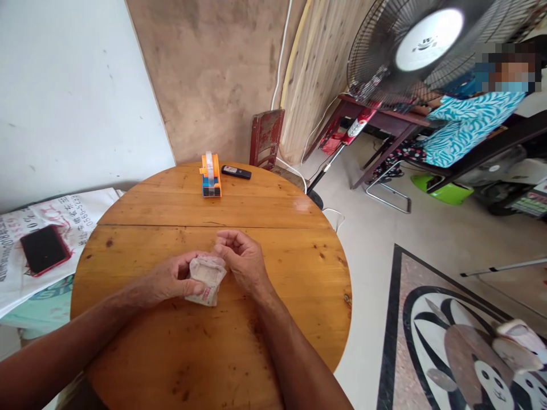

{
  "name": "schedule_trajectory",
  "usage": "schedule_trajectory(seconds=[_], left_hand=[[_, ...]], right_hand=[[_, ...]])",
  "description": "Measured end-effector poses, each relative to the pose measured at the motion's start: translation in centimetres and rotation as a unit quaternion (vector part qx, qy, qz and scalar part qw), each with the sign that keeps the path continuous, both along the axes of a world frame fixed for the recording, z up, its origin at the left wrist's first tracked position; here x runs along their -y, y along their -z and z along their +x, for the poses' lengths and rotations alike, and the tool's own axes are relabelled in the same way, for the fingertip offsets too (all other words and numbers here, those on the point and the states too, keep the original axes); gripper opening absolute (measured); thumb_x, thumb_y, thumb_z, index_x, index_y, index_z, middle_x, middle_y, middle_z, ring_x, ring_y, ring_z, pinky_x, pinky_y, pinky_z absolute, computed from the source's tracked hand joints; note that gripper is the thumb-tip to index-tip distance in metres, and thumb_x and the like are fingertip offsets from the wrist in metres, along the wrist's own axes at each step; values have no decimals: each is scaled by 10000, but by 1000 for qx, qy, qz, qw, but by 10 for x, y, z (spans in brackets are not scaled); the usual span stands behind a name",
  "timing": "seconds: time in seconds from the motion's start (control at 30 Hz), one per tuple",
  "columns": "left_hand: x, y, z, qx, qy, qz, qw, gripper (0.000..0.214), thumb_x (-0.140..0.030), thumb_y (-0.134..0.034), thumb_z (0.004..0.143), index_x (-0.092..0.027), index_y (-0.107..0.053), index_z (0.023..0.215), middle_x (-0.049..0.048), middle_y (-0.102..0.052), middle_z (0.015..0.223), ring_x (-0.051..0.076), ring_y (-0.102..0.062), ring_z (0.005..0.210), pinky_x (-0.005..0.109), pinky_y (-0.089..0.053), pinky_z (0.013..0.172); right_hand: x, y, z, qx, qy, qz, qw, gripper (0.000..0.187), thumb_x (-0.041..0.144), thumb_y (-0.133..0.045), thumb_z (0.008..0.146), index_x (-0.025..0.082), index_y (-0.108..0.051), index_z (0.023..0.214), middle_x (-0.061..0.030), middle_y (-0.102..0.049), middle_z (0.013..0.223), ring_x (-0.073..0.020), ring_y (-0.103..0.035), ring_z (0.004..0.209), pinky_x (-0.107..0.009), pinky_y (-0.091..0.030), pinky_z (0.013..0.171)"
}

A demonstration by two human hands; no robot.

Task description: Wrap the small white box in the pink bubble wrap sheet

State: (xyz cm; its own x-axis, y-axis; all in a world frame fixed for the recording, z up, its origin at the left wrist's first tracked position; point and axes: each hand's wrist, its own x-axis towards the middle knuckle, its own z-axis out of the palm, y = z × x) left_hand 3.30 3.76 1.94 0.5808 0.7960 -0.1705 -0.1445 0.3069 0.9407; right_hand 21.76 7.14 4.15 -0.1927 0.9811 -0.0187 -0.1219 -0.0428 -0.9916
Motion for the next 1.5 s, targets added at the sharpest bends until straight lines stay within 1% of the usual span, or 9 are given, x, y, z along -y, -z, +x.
schedule_trajectory(seconds=[0.23, 0.43, 0.63, 0.8, 0.97, 1.07, 1.23, 1.33, 1.5], left_hand=[[2, -7, 1, 2, -13, -19, 1000, 521, -383, -792, 717, -147, -614, 1147, 40, -627, 923, 145, -570, 787, 250, -451, 697], [3, -2, 2, -30, -44, 11, 998, 490, -366, -778, 733, -160, -643, 1157, 60, -675, 946, 182, -613, 828, 285, -476, 737], [0, 1, -1, -125, -93, 104, 982, 389, -323, -716, 768, -173, -681, 1125, 67, -704, 998, 211, -629, 884, 287, -479, 765], [-1, -7, -5, -204, -100, 166, 960, 269, -341, -610, 843, -166, -717, 1017, 17, -688, 838, 161, -584, 761, 236, -433, 671], [-1, -7, -6, -179, -106, 124, 970, 294, -360, -605, 841, -151, -686, 1032, 14, -667, 789, 121, -526, 631, 219, -391, 571], [-3, -6, -9, -135, -92, 96, 982, 285, -332, -610, 822, -142, -664, 1028, 24, -661, 807, 126, -543, 646, 225, -409, 584], [-5, -9, -15, -144, -72, 75, 984, 336, -235, -592, 772, -156, -645, 1094, 26, -662, 828, 143, -575, 687, 236, -430, 606], [-6, -11, -16, -158, -78, 68, 982, 311, -270, -591, 785, -155, -667, 1064, 28, -667, 799, 129, -569, 637, 234, -431, 584], [-8, -6, -14, -173, -95, 50, 979, 318, -319, -626, 768, -160, -691, 1036, -16, -615, 643, 108, -537, 541, 225, -420, 542]], right_hand=[[6, -3, -1, 59, 12, 61, 996, 170, 303, -739, 703, 217, -701, 845, -5, -650, 770, -141, -575, 702, -266, -481, 652], [11, -3, -1, 111, 12, 86, 990, 146, 301, -690, 754, 215, -705, 872, -17, -672, 779, -140, -578, 644, -264, -480, 596], [17, 2, -5, 183, 8, 180, 967, 99, 289, -635, 829, 238, -704, 878, -34, -706, 843, -171, -636, 742, -290, -521, 663], [21, 6, -12, 234, -26, 270, 934, 132, 201, -569, 865, 229, -697, 873, -38, -713, 833, -164, -653, 761, -291, -530, 716], [22, 9, -15, 259, -17, 319, 911, 159, 157, -553, 882, 233, -690, 914, -35, -727, 864, -161, -672, 792, -283, -531, 735], [23, 10, -15, 270, -16, 309, 912, 162, 173, -553, 893, 237, -691, 949, -41, -735, 897, -171, -681, 820, -295, -537, 761], [22, 12, -14, 276, -10, 292, 916, 154, 206, -564, 893, 241, -703, 951, -40, -742, 896, -178, -687, 808, -297, -543, 755], [21, 13, -13, 303, -7, 332, 893, 170, 208, -552, 904, 255, -702, 969, -39, -750, 900, -185, -691, 819, -316, -534, 757], [20, 13, -10, 359, -15, 441, 822, 216, 155, -535, 913, 261, -695, 1011, -43, -763, 913, -191, -696, 830, -368, -468, 830]])
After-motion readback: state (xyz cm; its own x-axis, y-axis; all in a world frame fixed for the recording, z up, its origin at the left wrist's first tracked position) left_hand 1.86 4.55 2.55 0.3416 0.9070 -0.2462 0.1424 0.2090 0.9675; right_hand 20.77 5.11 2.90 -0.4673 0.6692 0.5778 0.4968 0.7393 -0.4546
